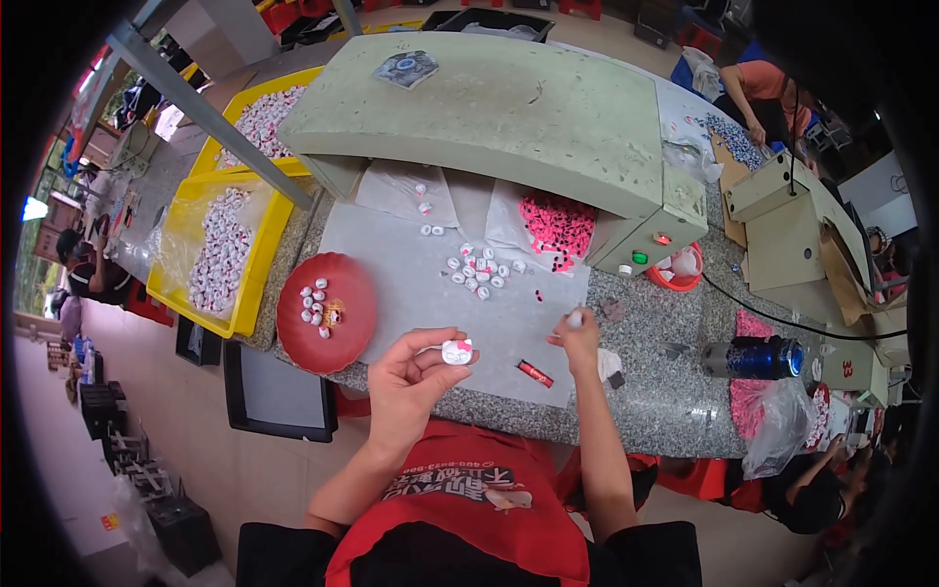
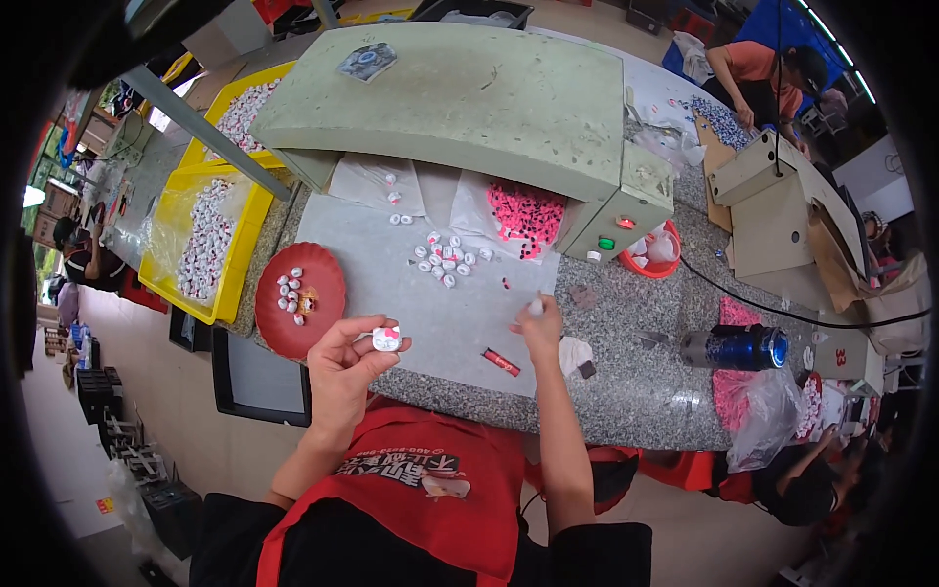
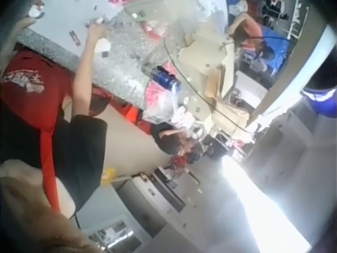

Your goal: Assembling small Hello Kitty charms by fitting them into circular white bases and applying adhesive.

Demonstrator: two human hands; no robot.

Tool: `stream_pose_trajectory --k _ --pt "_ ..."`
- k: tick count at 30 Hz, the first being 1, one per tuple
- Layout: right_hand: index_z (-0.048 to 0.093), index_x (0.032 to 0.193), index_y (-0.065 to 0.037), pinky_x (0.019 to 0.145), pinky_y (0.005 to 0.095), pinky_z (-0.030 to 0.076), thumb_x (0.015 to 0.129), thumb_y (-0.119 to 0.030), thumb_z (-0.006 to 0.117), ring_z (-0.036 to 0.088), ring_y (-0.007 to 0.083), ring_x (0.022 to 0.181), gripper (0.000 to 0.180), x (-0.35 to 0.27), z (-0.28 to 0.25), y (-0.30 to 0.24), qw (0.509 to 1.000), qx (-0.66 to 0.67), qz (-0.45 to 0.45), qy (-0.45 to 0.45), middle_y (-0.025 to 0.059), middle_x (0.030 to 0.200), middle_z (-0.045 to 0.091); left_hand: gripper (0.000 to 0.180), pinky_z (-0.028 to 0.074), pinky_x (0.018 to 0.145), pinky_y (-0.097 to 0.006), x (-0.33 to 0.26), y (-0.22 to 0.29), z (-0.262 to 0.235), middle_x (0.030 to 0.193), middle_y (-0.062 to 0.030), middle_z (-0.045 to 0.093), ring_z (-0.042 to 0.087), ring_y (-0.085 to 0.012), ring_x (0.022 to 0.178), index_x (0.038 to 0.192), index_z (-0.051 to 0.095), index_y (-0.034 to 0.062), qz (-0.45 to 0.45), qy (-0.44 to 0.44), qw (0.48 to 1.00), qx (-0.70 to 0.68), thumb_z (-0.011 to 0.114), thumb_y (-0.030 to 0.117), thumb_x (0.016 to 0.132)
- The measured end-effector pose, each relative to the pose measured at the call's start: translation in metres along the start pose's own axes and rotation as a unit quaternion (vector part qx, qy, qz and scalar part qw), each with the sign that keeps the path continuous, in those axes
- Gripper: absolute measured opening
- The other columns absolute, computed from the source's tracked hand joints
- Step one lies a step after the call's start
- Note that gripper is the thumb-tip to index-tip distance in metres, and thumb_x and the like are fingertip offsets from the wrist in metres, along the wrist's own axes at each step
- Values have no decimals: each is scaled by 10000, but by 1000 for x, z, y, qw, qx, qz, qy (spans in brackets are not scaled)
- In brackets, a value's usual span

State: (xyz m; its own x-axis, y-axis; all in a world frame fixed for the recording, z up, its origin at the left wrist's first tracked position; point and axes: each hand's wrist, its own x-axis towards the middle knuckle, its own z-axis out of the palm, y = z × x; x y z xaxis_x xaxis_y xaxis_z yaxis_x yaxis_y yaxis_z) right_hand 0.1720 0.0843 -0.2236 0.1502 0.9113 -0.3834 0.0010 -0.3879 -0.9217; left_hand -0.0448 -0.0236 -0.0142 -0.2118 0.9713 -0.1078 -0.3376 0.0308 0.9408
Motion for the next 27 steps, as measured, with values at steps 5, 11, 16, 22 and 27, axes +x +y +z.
stream_pose_trajectory --k 5,11,16,22,27 --pt "580 843 -22 514 268 508 675 -109 632 617 164 680 196 49 39 29 890 -394 -210 93 95 717 605 382 495 785 -274 -7 6 -1 1006 -141 573 597 -210 913 1088 490 -60 -24 3 1000 10 567 -137 721" --pt "607 818 4 411 213 422 710 -136 650 569 100 538 181 -4 40 -46 988 -143 -22 -59 76 666 605 416 486 793 -258 -8 1 -14 1032 -136 566 590 -194 925 1137 484 -47 -5 7 1000 -27 555 -131 736" --pt "627 799 -27 461 180 403 739 -9 617 515 64 535 63 -137 23 -175 973 -13 -77 -219 16 670 588 384 478 808 -239 -5 -3 -2 1045 -124 557 577 -165 929 1116 495 -49 23 -24 999 -3 551 -130 745" --pt "610 785 -6 600 183 429 711 15 662 541 60 668 92 -180 23 -195 963 -34 -191 -187 20 737 606 346 481 836 -283 -2 -7 19 1101 -167 486 544 -222 996 1058 519 -60 108 -109 986 67 534 -162 728" --pt "598 769 -4 538 173 405 696 23 671 527 50 644 107 -183 11 -186 976 13 -169 -133 23 726 589 326 480 845 -297 -6 0 31 1119 -183 469 542 -238 993 1024 546 -54 138 -159 972 104 539 -170 719"
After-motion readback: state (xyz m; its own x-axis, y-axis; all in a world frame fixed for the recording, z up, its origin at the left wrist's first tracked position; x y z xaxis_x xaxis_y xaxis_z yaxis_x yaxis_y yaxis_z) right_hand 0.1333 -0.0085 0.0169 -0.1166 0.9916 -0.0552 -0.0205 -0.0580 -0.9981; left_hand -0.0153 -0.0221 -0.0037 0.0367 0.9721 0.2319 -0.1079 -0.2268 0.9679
